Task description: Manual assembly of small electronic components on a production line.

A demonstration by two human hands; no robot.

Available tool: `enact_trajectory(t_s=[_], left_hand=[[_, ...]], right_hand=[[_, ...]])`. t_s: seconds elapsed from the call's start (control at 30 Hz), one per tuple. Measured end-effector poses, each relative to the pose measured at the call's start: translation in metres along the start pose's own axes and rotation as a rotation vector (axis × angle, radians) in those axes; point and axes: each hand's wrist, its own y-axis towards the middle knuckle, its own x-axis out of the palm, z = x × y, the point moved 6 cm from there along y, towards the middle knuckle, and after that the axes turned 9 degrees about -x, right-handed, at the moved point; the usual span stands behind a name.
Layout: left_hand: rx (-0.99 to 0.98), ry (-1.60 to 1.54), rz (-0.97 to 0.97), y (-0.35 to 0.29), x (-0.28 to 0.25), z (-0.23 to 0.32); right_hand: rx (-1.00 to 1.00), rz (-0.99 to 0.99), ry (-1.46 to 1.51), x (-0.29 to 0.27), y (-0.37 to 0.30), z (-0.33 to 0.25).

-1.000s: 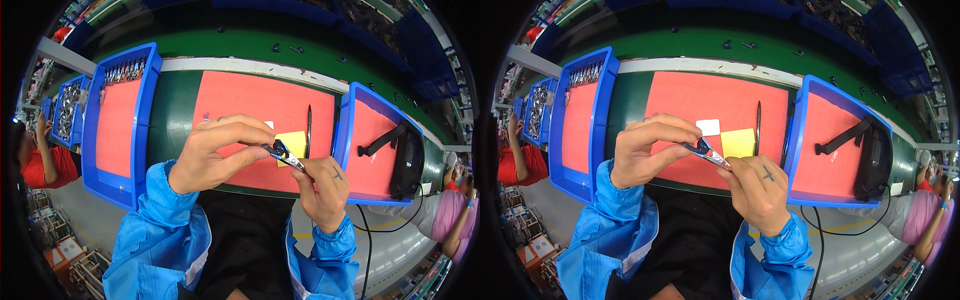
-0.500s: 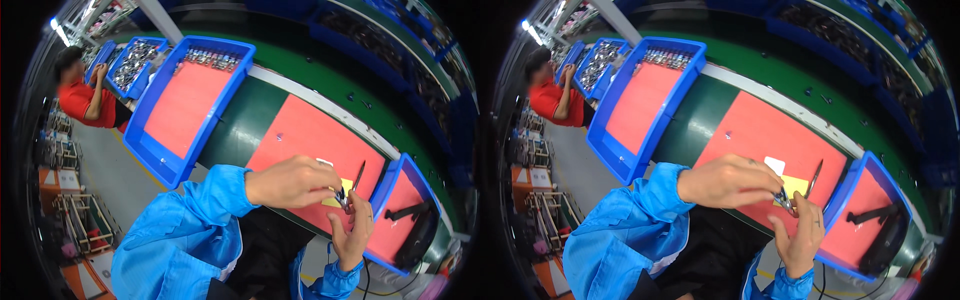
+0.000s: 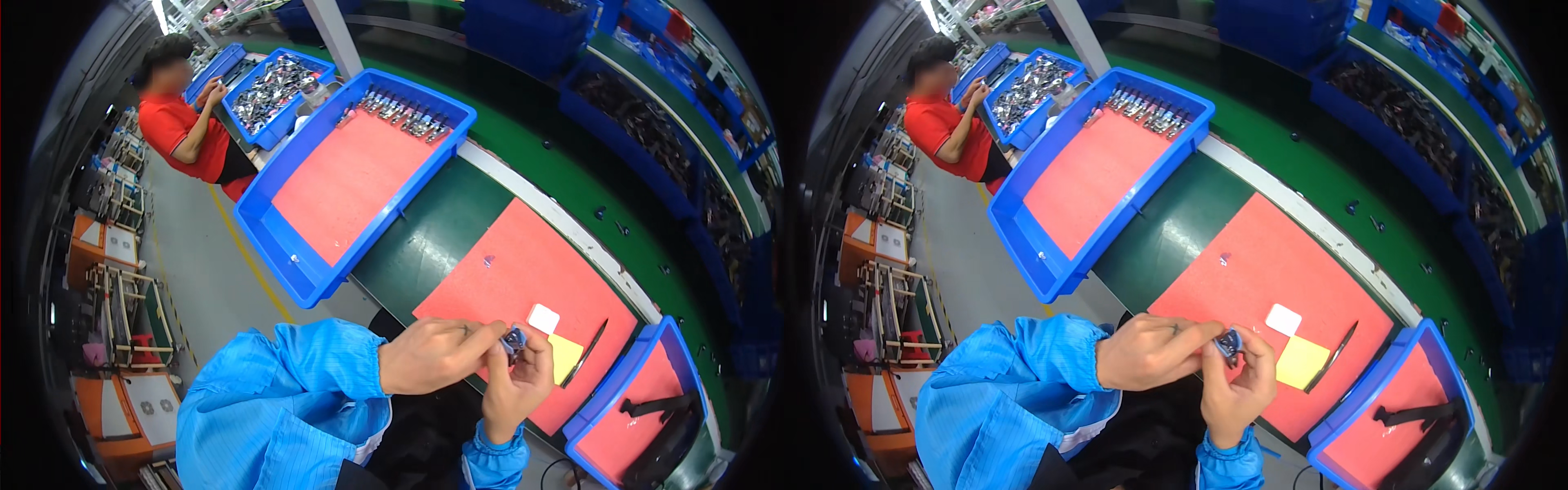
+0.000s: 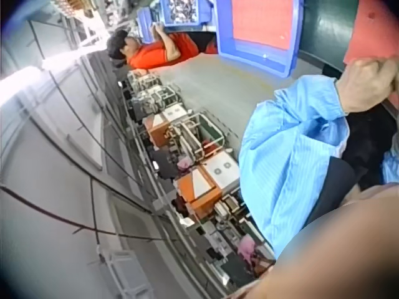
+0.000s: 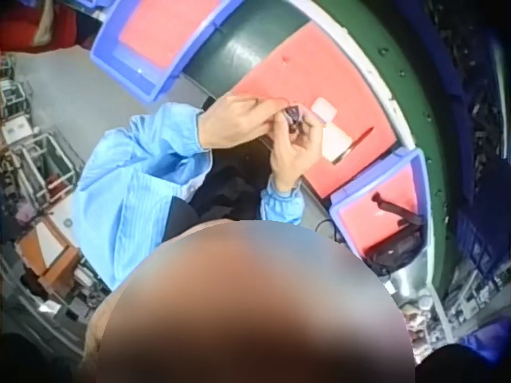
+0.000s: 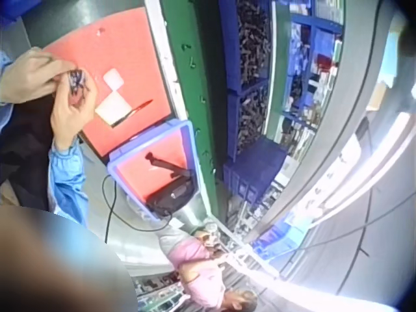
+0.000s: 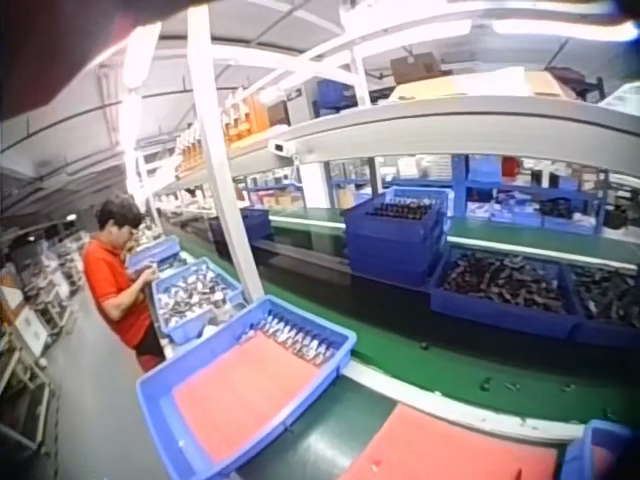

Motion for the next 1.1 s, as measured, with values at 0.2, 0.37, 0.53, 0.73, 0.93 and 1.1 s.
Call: enact_trajectory(t_s=[0.2,0.37,0.53,0.73,0.93,1.1], left_hand=[[0.018,0.129,0.068,0.002,-0.022,-0.01],[-0.027,0.139,0.171,0.007,-0.023,-0.012],[0.0,0.19,0.223,0.005,-0.027,-0.023],[0.15,0.454,0.234,0.008,-0.051,-0.022],[-0.249,0.386,0.117,0.042,-0.108,-0.105],[-0.617,0.588,0.264,0.071,-0.18,-0.274]], right_hand=[[0.075,-0.124,-0.012,0.026,0.002,0.002],[0.157,-0.009,0.336,0.051,0.013,0.009],[0.057,-0.063,0.252,0.064,0.019,0.011],[0.082,-0.216,0.172,0.076,0.022,0.01],[0.056,-0.175,0.091,0.063,0.025,0.028],[0.237,-0.237,0.076,0.045,-0.001,0.058]])
